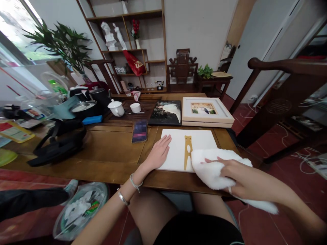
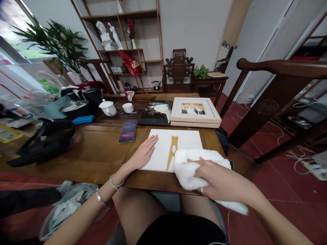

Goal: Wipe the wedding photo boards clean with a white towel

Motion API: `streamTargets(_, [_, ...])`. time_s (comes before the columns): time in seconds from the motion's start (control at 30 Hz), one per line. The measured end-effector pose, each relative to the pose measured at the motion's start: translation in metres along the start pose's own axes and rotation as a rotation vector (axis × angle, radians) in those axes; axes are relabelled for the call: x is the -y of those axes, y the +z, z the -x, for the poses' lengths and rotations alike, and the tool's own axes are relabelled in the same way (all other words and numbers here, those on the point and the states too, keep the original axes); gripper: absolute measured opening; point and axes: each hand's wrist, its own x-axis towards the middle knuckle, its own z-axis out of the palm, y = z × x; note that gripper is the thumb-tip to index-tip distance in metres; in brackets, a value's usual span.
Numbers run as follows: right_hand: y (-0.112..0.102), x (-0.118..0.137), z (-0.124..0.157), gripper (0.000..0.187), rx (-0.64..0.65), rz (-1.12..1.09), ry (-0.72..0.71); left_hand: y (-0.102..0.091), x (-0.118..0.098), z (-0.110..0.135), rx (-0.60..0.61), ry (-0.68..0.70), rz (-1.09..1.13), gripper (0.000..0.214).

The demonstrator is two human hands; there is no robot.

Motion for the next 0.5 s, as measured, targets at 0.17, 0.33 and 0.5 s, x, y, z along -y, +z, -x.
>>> streamTargets(0.17, [-0.009, -0.011, -0.036, 0.021, -0.126, -0.009, 0.033, 0.001, 0.001, 0.0, -0.01, 0.008, 0.0, 0.047])
streamTargets(0.33, [0.003, -0.027, -0.097, 0.031, -0.365, 0.005, 0.086, 0.0, 0.001, 0.0, -0.014, 0.013, 0.011, 0.046])
streamTargets(0.5, [0.018, -0.013, -0.107, 0.025, -0.328, 0.066, -0.058, 0.0, 0.002, 0.0, -0.019, 0.012, 0.021, 0.047])
